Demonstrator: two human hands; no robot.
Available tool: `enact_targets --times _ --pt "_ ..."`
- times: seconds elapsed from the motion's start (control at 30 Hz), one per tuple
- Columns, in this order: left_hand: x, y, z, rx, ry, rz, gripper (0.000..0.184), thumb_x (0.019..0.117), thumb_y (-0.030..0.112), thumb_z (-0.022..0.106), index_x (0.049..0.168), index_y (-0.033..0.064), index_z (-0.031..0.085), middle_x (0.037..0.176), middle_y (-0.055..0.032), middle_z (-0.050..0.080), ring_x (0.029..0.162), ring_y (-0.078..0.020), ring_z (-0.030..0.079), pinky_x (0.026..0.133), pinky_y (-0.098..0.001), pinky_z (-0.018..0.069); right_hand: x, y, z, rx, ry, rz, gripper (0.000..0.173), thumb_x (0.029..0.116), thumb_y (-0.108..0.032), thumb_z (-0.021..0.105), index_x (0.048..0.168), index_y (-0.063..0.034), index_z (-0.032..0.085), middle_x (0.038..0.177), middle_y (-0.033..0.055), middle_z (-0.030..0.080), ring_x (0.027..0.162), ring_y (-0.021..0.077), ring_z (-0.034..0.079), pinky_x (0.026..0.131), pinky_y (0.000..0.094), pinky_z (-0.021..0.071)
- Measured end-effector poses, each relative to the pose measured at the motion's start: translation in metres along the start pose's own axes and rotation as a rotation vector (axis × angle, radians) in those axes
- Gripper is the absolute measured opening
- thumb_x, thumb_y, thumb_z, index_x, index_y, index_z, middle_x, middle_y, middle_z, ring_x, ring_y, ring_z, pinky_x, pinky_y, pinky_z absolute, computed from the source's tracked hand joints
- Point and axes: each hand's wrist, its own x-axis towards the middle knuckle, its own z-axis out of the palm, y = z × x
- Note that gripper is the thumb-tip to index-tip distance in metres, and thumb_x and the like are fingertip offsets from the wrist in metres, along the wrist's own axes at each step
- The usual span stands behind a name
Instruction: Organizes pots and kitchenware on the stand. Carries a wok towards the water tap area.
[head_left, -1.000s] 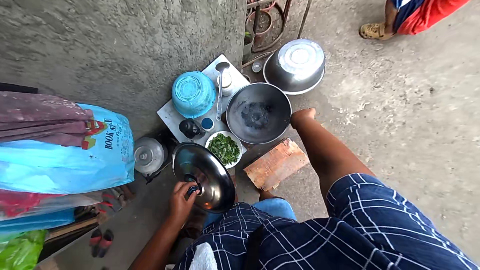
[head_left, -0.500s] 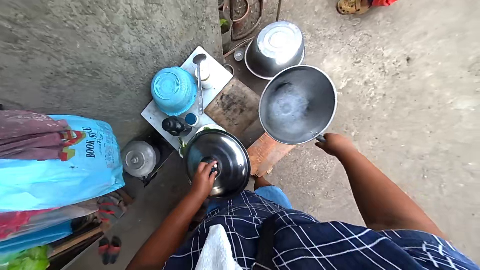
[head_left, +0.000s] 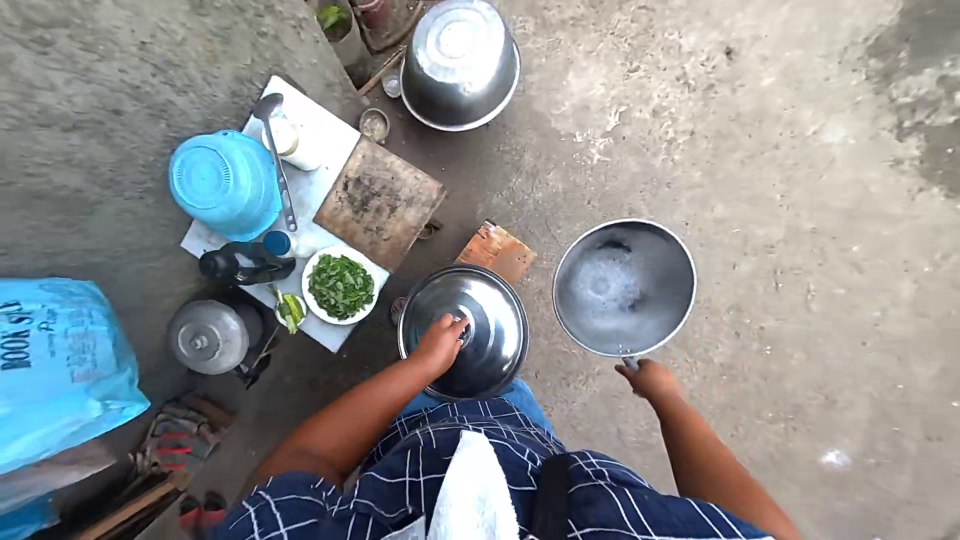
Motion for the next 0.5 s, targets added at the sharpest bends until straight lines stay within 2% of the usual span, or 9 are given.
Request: enact_targets --times 0.1,0.23,0.37,0.5 --pt "0.0 0.013 -0.001 -0.017 0.053 -0.044 0.048 0.1046 0.008 0.052 0.152 0.008 0.048 0.139 -0.0269 0.054 0.129 -0.0388 0.055 0.112 -0.0461 0.0435 0.007 0.027 0.011 0.042 -0.041 0.017 0.054 0.1055 -0.038 0.06 0.128 0.0113 0.061 0.124 0.0337 0.065 0.117 0.0462 0.065 0.104 0.0623 0.0476" --pt "-0.01 0.008 -0.013 0.02 0.199 -0.116 0.047 0.1041 0.005 0.053 0.151 0.0084 0.051 0.136 -0.0275 0.055 0.129 -0.0412 0.054 0.11 -0.0484 0.0451 0.013 0.051 0.015 0.073 -0.051 0.018 0.052 0.1057 -0.035 0.061 0.127 0.0121 0.062 0.12 0.0335 0.066 0.11 0.0451 0.067 0.1 0.0613 0.0494" --pt "-0.007 -0.023 -0.033 0.095 0.347 -0.179 0.046 0.1025 0.003 0.054 0.148 0.0075 0.053 0.135 -0.0277 0.055 0.127 -0.0442 0.055 0.105 -0.0528 0.0481 0.014 0.057 0.015 0.047 -0.047 0.009 0.05 0.1062 -0.036 0.06 0.126 0.0104 0.063 0.118 0.032 0.067 0.107 0.0434 0.068 0.098 0.0599 0.0504" --pt "0.015 -0.065 -0.062 0.155 0.45 -0.27 0.046 0.102 -0.002 0.049 0.148 0.0048 0.053 0.137 -0.0286 0.054 0.128 -0.0461 0.054 0.104 -0.0549 0.0484 0.015 0.052 0.015 0.035 -0.052 -0.002 0.051 0.1058 -0.035 0.061 0.127 0.011 0.062 0.12 0.0331 0.067 0.111 0.0447 0.068 0.1 0.0603 0.05"
